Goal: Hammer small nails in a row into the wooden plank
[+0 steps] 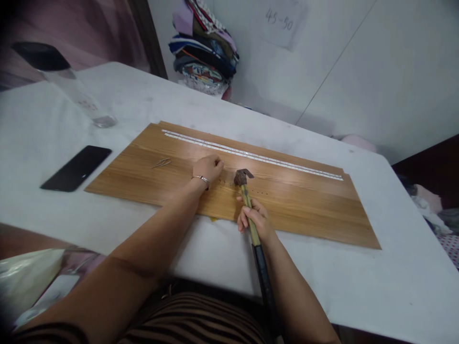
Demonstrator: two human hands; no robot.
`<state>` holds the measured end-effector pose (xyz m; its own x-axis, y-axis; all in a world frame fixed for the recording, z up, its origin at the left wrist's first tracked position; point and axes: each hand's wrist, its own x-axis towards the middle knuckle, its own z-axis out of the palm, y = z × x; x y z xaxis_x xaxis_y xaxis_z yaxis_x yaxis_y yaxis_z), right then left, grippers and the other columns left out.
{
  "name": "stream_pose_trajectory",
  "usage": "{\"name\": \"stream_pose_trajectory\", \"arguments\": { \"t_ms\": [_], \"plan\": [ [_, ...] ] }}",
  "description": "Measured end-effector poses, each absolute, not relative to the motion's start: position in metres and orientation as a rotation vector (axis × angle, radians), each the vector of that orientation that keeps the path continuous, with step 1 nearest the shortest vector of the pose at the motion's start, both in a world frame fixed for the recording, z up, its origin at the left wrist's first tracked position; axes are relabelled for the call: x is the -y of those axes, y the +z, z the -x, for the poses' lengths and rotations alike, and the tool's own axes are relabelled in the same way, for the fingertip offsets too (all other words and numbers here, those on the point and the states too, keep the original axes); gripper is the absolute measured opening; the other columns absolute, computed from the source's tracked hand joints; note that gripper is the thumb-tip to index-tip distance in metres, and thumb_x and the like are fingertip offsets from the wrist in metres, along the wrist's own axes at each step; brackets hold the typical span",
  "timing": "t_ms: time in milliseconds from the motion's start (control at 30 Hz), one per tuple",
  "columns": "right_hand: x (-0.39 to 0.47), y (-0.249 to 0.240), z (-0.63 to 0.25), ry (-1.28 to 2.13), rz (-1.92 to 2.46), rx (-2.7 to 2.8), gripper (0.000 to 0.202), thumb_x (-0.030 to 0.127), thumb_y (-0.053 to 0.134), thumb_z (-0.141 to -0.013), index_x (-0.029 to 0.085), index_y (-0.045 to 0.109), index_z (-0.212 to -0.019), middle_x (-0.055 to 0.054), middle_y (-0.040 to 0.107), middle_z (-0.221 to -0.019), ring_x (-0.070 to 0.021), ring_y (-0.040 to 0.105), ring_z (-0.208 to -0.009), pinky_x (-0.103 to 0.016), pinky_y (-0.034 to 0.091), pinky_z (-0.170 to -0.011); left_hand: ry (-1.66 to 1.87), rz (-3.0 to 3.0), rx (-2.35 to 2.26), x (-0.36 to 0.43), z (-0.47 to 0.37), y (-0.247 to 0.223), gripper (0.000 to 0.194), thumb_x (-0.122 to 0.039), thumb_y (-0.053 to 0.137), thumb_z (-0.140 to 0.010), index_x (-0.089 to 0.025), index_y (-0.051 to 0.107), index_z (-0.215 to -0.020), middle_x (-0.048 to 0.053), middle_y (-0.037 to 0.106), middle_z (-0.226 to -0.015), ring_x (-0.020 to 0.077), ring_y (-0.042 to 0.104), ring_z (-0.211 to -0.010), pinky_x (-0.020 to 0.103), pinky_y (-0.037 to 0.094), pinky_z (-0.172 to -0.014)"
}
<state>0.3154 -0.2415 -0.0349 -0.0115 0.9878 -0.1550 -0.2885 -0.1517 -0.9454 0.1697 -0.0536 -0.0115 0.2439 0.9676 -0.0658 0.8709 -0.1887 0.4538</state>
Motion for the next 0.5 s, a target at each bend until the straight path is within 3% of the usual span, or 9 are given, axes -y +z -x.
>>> {"name": "stream_pose_trajectory", "arguments": {
  "t_ms": [500],
  "plan": [
    [0.2405, -0.0368, -0.3153, 1.446, 1.076, 0.895, 0.044, 0.048, 0.067, -0.083, 0.017, 0.062, -0.114, 0.009, 0.048, -0.048, -0.0142, 0.052, -0.041, -0.026, 0.038, -0.042, 0.308, -2.137, -1.698, 0.0544, -0.1695, -0.0107, 0.036, -0.040, 0.044, -0.097, -0.025, 0.075, -0.106, 0.008, 0.077, -0.112, 0.0237, 0.069, -0.107, 0.032, 0.050, -0.090]
  ]
}}
